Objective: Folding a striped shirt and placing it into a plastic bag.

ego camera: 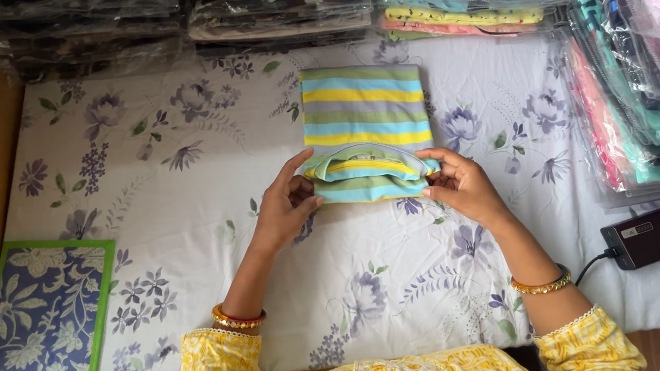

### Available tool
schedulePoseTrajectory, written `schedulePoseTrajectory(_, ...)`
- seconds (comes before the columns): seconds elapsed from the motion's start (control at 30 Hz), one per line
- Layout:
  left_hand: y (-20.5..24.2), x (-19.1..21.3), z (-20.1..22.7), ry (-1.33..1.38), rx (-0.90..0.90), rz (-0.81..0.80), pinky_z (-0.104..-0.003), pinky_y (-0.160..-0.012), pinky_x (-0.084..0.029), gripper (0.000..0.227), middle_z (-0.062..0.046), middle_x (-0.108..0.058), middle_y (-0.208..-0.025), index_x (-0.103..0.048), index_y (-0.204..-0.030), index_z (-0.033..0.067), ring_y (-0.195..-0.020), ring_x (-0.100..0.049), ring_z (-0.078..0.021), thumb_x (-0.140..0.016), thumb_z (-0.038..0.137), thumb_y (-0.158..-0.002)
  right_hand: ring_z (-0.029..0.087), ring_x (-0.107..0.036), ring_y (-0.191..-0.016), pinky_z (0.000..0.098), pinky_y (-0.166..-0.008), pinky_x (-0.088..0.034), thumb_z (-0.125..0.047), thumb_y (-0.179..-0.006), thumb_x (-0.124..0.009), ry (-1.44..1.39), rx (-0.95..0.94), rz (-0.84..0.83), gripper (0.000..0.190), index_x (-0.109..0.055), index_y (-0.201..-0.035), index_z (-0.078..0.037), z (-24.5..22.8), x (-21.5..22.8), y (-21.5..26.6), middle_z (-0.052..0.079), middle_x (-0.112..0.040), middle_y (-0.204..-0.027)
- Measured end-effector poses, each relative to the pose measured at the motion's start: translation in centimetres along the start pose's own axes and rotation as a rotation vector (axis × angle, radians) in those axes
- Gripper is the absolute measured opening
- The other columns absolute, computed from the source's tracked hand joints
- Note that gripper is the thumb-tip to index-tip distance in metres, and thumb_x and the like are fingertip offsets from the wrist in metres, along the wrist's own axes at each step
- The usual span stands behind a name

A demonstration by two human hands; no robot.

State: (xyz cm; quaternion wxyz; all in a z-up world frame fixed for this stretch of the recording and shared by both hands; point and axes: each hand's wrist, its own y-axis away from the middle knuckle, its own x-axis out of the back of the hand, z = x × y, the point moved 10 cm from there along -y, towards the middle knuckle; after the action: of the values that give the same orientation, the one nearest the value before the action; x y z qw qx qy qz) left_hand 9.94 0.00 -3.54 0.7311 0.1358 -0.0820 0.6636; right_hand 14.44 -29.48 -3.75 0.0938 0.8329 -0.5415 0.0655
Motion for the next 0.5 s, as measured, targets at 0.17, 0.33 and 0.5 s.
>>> schedulePoseTrajectory(0.17,0.3,-0.5,1.9,0.033,-0.129,-0.083,-0.029,-0.083,-0.054,0.097,-0.005,-0.065,-0.098,-0.035,-0.159,0.0226,-0.086,-0.061,-0.0149,-0.075,-0.008,-0.077,0.004,-0.054,-0.075,0.0206,-0.070,-0.047,0.006,-0.083,-0.072,0.096,-0.077,-0.067,0.070,-0.054,-0.147,-0.014,-0.5,-0.4,0.2,0.000,-0.074,-0.093)
schedulePoseTrajectory(0.33,-0.1,-0.8,0.7,-0.036,-0.107,-0.024,-0.031,-0.087,-0.055,0.081,-0.006,-0.059,-0.103,-0.055,-0.145,0.0176,-0.090,-0.066,-0.0164,-0.081,-0.009,-0.074,0.004,-0.060,-0.075,0.0211,-0.072,-0.050,0.007,-0.082,-0.075,0.097,-0.100,-0.066,0.065,-0.060,-0.142,-0.014,2.1,0.2,-0.2,0.004,-0.077,-0.088)
schedulePoseTrajectory(0.5,-0.3,-0.2,0.6,0.065,-0.115,0.047,-0.028,-0.090,-0.058,0.062,-0.004,-0.060,-0.105,-0.065,-0.131,0.0126,-0.092,-0.071,-0.0145,-0.079,-0.010,-0.075,0.004,-0.061,-0.076,0.0212,-0.071,-0.049,0.009,-0.081,-0.076,0.058,-0.047,-0.032,0.058,-0.061,-0.134,-0.010,1.2,0.9,-0.2,0.003,-0.076,-0.084)
